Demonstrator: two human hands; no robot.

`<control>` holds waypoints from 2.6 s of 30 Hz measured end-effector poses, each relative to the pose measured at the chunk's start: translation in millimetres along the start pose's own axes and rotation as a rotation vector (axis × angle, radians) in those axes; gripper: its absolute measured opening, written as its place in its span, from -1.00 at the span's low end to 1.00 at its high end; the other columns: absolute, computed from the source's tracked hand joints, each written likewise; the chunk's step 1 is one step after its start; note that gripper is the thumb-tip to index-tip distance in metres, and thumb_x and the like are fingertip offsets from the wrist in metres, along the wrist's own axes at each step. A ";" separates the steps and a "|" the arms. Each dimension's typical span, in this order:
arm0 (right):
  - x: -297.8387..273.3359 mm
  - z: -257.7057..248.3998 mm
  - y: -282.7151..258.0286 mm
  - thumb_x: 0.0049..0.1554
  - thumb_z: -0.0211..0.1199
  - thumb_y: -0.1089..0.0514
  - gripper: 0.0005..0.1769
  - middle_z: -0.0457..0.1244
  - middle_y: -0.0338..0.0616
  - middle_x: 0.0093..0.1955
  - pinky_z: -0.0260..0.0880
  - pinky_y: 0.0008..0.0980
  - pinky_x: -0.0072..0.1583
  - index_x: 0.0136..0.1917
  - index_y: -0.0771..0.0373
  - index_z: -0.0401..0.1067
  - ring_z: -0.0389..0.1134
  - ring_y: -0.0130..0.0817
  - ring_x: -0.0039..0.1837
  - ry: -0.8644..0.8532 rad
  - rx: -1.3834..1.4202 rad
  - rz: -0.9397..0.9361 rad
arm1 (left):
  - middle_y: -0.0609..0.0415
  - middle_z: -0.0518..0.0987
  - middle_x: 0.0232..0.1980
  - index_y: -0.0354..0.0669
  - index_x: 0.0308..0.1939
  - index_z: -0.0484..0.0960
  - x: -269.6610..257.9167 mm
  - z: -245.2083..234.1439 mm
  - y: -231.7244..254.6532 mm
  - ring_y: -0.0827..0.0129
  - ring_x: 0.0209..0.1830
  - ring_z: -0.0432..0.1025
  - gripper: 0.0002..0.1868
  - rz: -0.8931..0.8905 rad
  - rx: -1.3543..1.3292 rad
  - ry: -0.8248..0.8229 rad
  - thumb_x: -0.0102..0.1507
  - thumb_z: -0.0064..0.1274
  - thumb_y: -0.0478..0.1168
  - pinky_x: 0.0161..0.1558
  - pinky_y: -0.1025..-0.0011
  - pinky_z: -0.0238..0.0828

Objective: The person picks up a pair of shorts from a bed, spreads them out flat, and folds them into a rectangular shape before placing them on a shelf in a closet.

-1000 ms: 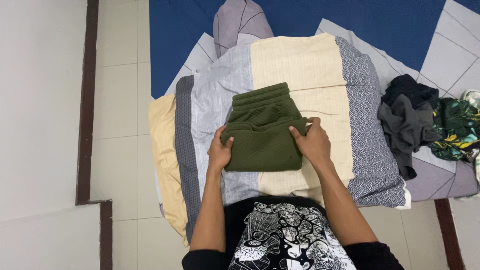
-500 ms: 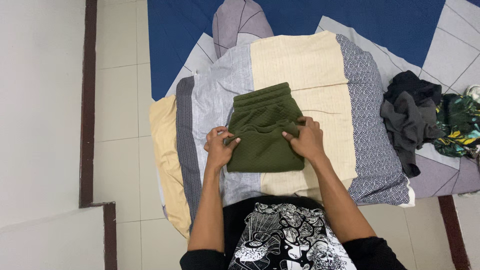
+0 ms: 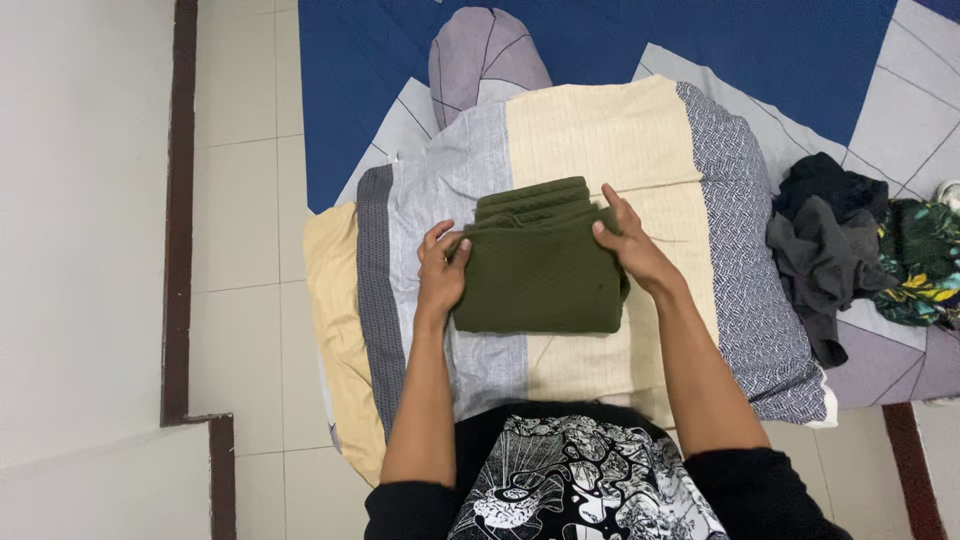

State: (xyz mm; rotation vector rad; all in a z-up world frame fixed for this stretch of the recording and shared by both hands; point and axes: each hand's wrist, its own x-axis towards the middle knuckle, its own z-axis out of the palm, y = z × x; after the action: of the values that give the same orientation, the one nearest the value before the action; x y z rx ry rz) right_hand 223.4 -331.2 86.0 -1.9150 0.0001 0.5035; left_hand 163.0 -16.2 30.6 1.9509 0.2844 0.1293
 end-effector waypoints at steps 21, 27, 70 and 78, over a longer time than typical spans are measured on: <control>28.1 34.3 -27.6 0.12 0.38 -0.21 -0.34 -0.04 0.41 0.56 -0.25 0.32 0.40 0.20 0.38 0.42 -0.22 0.18 0.62 0.617 -0.772 -0.142 | -0.19 0.29 0.31 -0.13 0.08 0.54 34.3 38.1 13.9 -0.04 0.41 0.12 -0.60 -0.008 0.581 0.277 0.37 0.04 0.08 0.23 -0.24 -0.01; 10.1 58.6 -29.1 0.15 0.35 0.06 -0.66 0.20 0.10 0.29 -0.02 0.17 0.40 0.16 0.23 0.50 0.12 -0.01 0.41 0.541 -0.845 -0.330 | -0.16 0.30 0.16 -0.20 0.05 0.48 28.3 51.6 5.9 -0.01 0.35 0.14 -0.61 0.245 0.733 0.499 0.33 0.14 0.00 0.20 -0.28 0.01; 38.8 91.4 34.1 0.30 -0.10 -0.32 -0.36 -0.08 -0.11 0.70 -0.30 0.29 0.56 0.56 -0.15 0.23 -0.11 0.02 0.68 0.367 -0.994 -0.399 | 0.04 0.11 0.65 0.22 0.53 0.31 21.9 84.1 1.9 -0.02 0.66 -0.10 -0.47 0.264 0.612 -0.138 0.45 -0.26 0.02 0.56 -0.12 -0.24; 40.9 98.1 30.7 0.30 -0.10 -0.30 -0.32 -0.13 -0.03 0.71 -0.28 0.28 0.56 0.59 -0.06 0.20 -0.14 0.13 0.67 0.501 -1.024 -0.308 | -0.06 -0.05 0.69 0.12 0.59 0.13 28.5 82.7 -7.7 -0.10 0.67 -0.17 -0.34 0.098 0.533 -0.155 0.42 -0.26 0.13 0.53 -0.06 -0.17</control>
State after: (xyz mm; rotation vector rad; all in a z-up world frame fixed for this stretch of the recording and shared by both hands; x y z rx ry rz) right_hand 219.8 -246.8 14.5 -2.9229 -0.2678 -0.2784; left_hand 207.8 -80.0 -9.7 2.4899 0.1261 -0.0409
